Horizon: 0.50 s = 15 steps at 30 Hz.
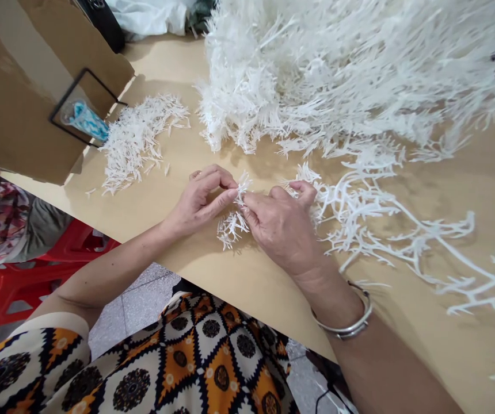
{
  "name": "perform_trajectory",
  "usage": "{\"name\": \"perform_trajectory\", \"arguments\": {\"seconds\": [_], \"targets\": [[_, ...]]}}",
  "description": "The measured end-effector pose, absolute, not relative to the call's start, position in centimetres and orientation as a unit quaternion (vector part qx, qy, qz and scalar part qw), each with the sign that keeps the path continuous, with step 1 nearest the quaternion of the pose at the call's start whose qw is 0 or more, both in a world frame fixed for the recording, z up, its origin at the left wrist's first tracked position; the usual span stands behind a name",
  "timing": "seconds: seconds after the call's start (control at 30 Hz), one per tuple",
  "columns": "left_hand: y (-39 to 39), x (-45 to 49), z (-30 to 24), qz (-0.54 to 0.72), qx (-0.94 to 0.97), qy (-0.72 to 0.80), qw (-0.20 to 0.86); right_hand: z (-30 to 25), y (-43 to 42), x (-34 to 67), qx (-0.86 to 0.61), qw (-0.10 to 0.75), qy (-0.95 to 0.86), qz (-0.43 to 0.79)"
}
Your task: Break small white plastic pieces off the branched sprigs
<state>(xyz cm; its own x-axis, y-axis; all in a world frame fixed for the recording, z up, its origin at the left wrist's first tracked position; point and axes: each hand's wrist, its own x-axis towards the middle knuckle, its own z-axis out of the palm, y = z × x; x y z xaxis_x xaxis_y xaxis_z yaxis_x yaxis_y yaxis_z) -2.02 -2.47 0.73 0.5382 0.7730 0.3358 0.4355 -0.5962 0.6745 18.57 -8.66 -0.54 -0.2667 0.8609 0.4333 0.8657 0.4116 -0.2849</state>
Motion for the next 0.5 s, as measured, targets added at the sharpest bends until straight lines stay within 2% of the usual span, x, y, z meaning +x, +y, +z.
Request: {"name": "perform_trajectory", "arguments": {"seconds": [0.07,0.2,0.3,0.5], "targets": [[-2.6,-2.0,0.8,0.322,0.826,0.367,0.282,-0.5,-8.6,18.4,-0.547,0.270,-0.792,0.002],[-3.1,-1.5,0.4,0.315,0.823,0.420,0.217,-0.4,-8.5,18.0,-0.560,0.255,-0.788,0.021],[-2.7,-1.4,-0.4,0.322,0.811,0.443,0.206,-0.4,-8.6,17.8,-0.550,0.249,-0.797,0.018],[0.4,-3.7,-2.1,0.469,0.665,0.530,0.238,-0.4,-9.1,17.9,-0.522,0.248,-0.816,0.008]]}}
